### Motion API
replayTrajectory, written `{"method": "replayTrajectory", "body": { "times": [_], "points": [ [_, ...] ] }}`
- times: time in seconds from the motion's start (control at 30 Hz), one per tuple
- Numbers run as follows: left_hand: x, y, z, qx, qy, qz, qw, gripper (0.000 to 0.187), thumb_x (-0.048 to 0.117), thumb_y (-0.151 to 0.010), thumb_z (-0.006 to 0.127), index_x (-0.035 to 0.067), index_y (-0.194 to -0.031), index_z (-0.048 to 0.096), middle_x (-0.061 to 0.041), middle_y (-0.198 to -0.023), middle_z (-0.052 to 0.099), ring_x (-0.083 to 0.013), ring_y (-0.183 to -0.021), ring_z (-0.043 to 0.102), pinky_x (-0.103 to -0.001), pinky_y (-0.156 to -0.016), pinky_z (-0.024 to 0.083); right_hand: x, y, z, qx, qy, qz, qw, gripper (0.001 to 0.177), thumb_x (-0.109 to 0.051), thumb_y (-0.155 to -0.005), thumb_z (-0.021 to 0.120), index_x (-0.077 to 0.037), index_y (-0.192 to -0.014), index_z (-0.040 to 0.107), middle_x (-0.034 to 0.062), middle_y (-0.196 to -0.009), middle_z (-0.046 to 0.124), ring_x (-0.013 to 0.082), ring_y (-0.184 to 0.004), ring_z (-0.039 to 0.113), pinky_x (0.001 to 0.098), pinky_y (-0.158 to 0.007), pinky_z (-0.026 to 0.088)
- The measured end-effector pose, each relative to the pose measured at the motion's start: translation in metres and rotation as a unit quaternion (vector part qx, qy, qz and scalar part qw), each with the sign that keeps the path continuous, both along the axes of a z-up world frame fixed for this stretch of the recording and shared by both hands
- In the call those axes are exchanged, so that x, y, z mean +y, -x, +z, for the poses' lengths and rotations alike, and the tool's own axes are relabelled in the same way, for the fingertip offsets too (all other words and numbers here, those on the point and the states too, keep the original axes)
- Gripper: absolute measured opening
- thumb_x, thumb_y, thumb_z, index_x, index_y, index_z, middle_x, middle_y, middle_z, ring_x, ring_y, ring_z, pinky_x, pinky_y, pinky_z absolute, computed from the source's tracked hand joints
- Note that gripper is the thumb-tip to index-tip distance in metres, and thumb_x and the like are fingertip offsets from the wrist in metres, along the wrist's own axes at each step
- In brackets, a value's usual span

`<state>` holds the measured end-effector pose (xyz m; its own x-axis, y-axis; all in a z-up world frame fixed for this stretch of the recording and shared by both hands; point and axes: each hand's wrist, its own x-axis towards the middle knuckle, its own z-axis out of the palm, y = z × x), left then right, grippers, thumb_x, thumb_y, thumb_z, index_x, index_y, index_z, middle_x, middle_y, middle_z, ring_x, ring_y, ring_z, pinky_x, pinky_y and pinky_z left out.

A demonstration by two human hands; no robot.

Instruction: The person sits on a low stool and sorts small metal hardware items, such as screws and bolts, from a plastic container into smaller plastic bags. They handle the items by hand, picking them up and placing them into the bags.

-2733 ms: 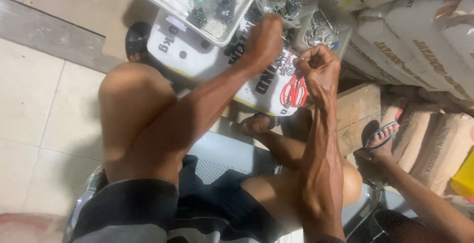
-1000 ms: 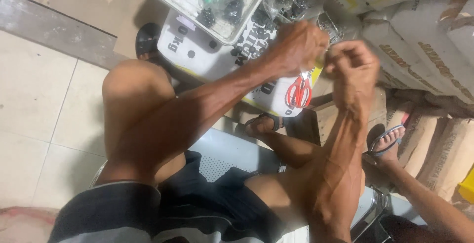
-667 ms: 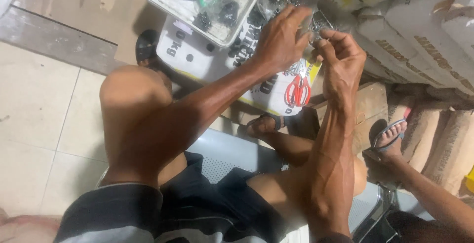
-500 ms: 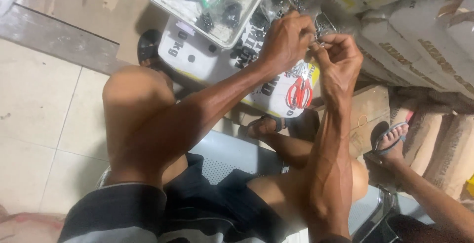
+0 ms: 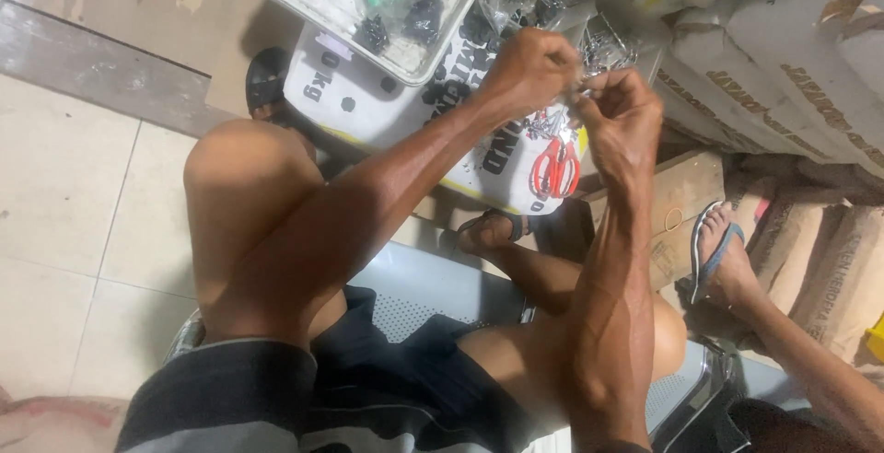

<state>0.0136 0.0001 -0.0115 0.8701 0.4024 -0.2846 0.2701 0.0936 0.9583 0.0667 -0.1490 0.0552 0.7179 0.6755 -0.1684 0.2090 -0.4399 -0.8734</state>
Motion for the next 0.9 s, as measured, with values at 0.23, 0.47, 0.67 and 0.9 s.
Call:
{"method": "replayTrajectory", "body": {
  "times": [0.23,0.47,0.67,0.9],
  "points": [
    [0.012,0.003,-0.01,0.067,-0.015,0.073,0.995,0.018,0.002,-0.081,0.07,0.016,-0.07,0.066,-0.012,-0.135,0.072,-0.0275,-0.119,0.072,-0.038,-0.088,0.066,-0.039,-0.026,-0.138,-0.254,0.219,0.047,0.941,0.061,0.018,-0.09,0.054,-0.014,-0.141,0.066,0.0028,-0.072,0.066,0.0075,-0.043,0.047,0.02,-0.031,0.041],
    [0.024,0.042,-0.027,0.22,-0.209,-0.125,0.945,0.017,0.002,-0.087,0.068,-0.001,-0.102,0.074,-0.015,-0.087,0.076,-0.0314,-0.083,0.076,-0.041,-0.066,0.063,-0.037,-0.03,-0.165,-0.133,0.37,-0.099,0.914,0.044,-0.024,-0.097,0.036,-0.007,-0.097,0.077,0.022,-0.095,0.073,0.0409,-0.09,0.066,0.0533,-0.079,0.047],
    [-0.007,0.063,-0.163,0.261,-0.32,-0.285,0.865,0.022,0.01,-0.084,0.073,-0.002,-0.102,0.078,-0.024,-0.098,0.075,-0.0397,-0.101,0.074,-0.053,-0.084,0.063,-0.003,-0.029,-0.172,-0.239,0.371,-0.042,0.896,0.015,-0.029,-0.089,0.066,-0.022,-0.099,0.076,0.0128,-0.09,0.077,0.0401,-0.094,0.074,0.0547,-0.084,0.059],
    [-0.002,0.056,-0.16,0.216,-0.339,-0.265,0.876,0.015,0.0,-0.084,0.073,-0.001,-0.098,0.079,-0.021,-0.095,0.075,-0.0388,-0.099,0.076,-0.051,-0.082,0.064,0.012,-0.025,-0.21,-0.257,0.286,-0.046,0.922,0.014,-0.021,-0.089,0.073,-0.013,-0.101,0.072,0.0158,-0.085,0.077,0.0407,-0.089,0.075,0.0557,-0.079,0.058]
  ]
}}
